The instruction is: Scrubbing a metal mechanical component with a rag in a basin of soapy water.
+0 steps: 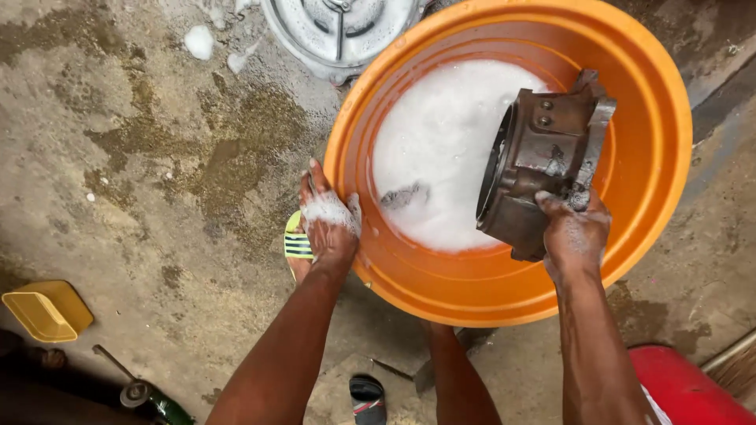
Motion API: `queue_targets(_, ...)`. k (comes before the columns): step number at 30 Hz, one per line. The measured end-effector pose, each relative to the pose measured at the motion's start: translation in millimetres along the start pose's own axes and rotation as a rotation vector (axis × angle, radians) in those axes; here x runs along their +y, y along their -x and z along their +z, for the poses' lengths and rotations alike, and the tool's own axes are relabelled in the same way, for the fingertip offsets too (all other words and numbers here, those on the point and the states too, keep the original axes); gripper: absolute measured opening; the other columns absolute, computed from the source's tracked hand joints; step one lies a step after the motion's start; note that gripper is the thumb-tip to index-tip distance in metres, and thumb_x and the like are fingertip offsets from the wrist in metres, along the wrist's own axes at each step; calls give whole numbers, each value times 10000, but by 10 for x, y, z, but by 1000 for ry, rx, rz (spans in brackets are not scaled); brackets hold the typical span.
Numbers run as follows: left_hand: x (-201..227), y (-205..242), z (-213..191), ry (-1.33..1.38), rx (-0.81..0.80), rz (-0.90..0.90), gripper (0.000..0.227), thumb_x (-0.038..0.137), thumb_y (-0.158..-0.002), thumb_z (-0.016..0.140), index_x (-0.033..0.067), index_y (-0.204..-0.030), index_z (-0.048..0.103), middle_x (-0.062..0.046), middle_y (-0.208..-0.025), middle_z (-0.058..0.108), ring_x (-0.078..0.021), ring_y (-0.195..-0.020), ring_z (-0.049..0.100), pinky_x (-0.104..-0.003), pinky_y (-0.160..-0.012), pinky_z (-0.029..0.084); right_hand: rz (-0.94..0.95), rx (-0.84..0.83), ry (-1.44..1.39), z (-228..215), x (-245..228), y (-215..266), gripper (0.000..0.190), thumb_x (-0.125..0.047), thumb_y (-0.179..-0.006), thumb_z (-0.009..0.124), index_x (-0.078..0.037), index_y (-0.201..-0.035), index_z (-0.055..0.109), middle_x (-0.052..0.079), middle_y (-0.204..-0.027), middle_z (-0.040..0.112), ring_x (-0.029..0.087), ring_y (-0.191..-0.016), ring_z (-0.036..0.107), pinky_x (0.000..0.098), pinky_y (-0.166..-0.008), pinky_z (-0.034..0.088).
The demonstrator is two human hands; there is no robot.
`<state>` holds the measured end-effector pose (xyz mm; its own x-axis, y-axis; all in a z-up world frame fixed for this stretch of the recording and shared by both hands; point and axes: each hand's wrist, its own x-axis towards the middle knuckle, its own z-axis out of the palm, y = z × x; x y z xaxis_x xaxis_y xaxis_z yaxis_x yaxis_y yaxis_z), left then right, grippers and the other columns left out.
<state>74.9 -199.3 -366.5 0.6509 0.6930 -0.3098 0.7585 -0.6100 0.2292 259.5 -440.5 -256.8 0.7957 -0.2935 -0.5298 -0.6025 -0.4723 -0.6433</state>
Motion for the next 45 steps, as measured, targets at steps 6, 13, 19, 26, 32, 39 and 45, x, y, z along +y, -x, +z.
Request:
queue_targets(6,-9,41,23,58,152,105,987,279,-839,784,65,-1629,232,-246,-1375,470,-463,-1185,591,-595,-835,580,44,-6,45,123,-75,12,264,-93,-746,831,-111,-1000,759,54,-806,666,140,-809,607,329,-771,517)
queue_targets(13,-198,37,419,-10,228,28,863,310,-872,750,86,-1585,319,-175,-1267,519,-382,-1105,647,-611,-784,585,119,-113,306,273,-5,-52,247,-288,-778,816,-171,-993,784,86,-875,750,316,-992,731,436,-850,522)
queue_targets(19,-75,-56,324,-40,453,198,636,290,-867,768,-11,-1376,533,-224,-1095,602,-433,-957,680,-540,-795,590,134,-200,-35,509,-188,154,278,-131,-740,791,-138,-1018,779,91,-881,752,233,-957,719,392,-855,536)
queue_targets(26,-332,-12,645,-148,599,313,626,295,-901,780,-121,-1327,589,-313,-1070,632,-474,-991,683,-496,-858,593,370,-169,-430,593,454,-193,474,-89,-587,956,0,-982,710,180,-843,732,266,-772,743,440,-707,618)
queue_targets(32,-238,99,488,60,320,59,695,351,-863,716,140,-1481,478,-106,-1210,605,-363,-1029,701,-519,-872,582,502,-214,-649,4,844,-572,372,-212,-790,829,-115,-1133,719,134,-1083,772,305,-938,796,473,-879,660)
queue_targets(39,-19,70,240,1,121,-130,693,384,-888,692,178,-1491,421,-115,-1125,591,-426,-951,703,-610,-990,497,444,-281,-634,-55,846,-708,739,-724,-846,707,-237,-1389,585,122,-1455,614,337,-1305,651,547,-1092,557)
queue_targets(45,174,39,-12,44,122,-118,663,359,-861,713,194,-1452,462,-126,-1057,609,-471,-906,694,-621,-912,521,712,-125,-804,-74,1533,-844,329,-451,-950,711,-188,-1144,672,107,-1084,772,276,-930,801,451,-891,688)
